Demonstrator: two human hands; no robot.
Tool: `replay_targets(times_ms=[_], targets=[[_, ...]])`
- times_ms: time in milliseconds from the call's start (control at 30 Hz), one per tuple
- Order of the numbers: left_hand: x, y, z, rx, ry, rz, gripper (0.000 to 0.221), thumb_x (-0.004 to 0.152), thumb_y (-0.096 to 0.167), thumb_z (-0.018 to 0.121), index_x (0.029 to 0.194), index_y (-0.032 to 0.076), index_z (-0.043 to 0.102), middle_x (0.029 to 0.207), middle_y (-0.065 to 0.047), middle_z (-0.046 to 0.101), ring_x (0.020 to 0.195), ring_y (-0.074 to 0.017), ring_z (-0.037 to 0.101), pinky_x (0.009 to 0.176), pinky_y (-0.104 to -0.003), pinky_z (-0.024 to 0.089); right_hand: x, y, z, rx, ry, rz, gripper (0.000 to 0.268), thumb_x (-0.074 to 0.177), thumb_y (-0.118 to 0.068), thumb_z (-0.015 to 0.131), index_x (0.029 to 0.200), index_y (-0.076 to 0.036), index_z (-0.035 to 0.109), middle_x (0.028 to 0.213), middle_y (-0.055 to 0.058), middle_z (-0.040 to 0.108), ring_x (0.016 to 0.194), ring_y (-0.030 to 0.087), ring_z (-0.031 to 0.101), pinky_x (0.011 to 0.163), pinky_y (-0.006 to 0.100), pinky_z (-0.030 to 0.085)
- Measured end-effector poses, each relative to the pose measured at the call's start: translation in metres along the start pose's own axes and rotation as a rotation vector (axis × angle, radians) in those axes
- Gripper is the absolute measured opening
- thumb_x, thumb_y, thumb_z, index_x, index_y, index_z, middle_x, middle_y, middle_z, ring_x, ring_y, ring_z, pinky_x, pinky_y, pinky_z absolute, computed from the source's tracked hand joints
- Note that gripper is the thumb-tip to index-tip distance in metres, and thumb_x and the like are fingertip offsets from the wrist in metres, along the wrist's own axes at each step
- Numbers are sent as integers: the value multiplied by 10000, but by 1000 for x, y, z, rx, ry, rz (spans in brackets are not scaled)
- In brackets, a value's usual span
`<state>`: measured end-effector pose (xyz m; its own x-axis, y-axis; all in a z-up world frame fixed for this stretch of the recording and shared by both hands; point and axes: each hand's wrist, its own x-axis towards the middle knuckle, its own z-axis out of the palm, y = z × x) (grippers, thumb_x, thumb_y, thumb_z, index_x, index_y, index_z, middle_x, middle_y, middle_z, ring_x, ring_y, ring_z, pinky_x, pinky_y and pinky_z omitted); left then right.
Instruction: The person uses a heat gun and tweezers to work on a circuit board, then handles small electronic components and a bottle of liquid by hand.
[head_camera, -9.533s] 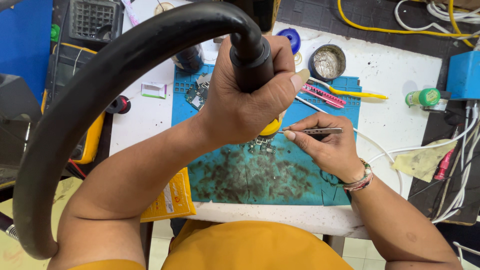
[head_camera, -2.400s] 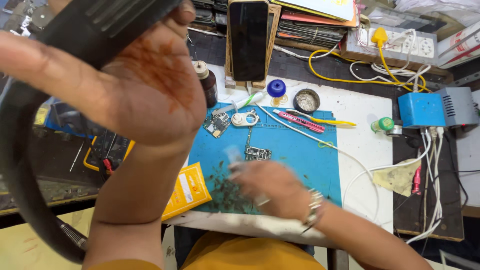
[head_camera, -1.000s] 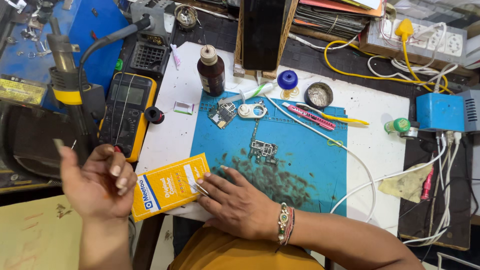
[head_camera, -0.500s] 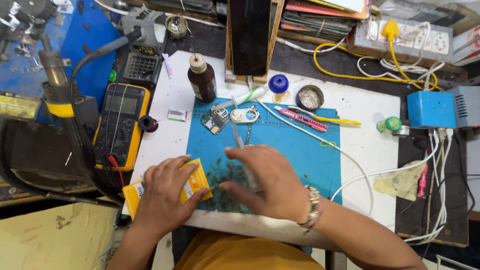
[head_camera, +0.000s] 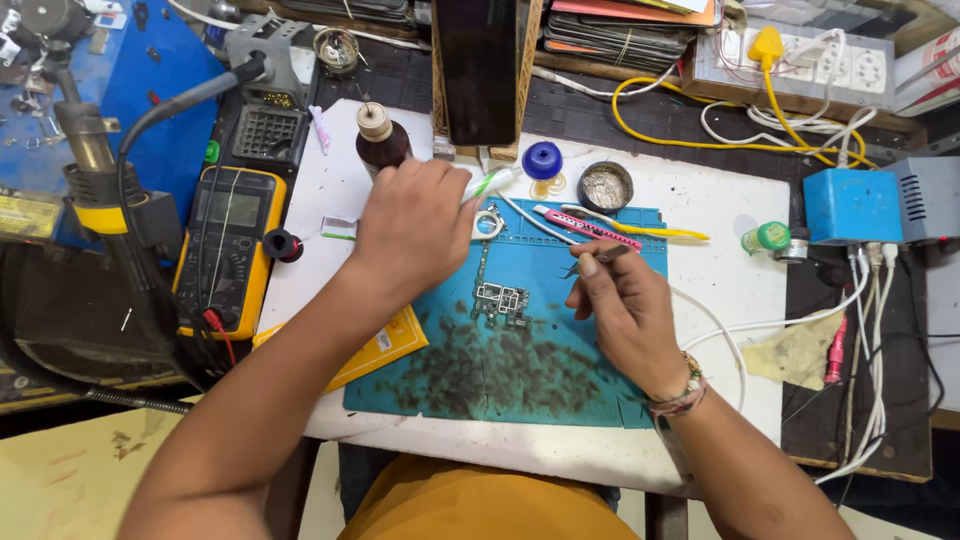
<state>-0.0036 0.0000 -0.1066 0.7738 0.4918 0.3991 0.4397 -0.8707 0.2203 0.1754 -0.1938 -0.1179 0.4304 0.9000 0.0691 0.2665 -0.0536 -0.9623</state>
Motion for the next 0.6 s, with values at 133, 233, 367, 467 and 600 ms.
replay_targets(times_ms=[133, 233, 367, 467, 600], targets=[[25, 1, 34, 205, -179, -57, 262, 928, 321, 668, 915, 65, 723, 927, -110, 651, 903, -294, 632, 745, -442, 467, 7, -9, -4, -417, 3, -5, 193, 993, -201, 652, 1092, -58, 734, 685, 69, 707, 552, 115, 632, 535, 273, 482], [29, -4, 42, 219, -202, -65, 223, 901, 292, 680, 897, 75, 731, 923, -112, 653, 914, -296, 637, 733, -450, 484, 10, -18, -11, -553, 60, -141, 169, 948, -207, 718, 1035, -70, 764, 757, 90, 718, 543, 152, 623, 523, 285, 471], [25, -1, 21, 219, -154, -61, 226, 878, 305, 728, 883, 79, 720, 904, -109, 654, 913, -296, 633, 792, -444, 497, 13, -15, -18, -523, 150, -270, 137, 975, -171, 731, 1045, -58, 762, 853, 93, 725, 601, 154, 623, 567, 284, 473], [13, 16, -9, 54, -44, -117, 209, 881, 254, 762, 924, 59, 703, 875, -119, 657, 848, -306, 642, 722, -455, 498, 10, -6, -21, -341, 237, -291, 159, 1035, -109, 693, 1167, -27, 728, 989, 91, 723, 796, 127, 703, 719, 259, 550], [14, 44, -11, -632, -6, -162, 231, 944, 199, 747, 1095, 40, 674, 982, -108, 705, 743, -266, 687, 693, -393, 541, 6, 6, -30, -101, 298, -332, 203, 1078, -62, 688, 1264, 18, 690, 1117, 108, 686, 948, 140, 656, 834, 250, 546]])
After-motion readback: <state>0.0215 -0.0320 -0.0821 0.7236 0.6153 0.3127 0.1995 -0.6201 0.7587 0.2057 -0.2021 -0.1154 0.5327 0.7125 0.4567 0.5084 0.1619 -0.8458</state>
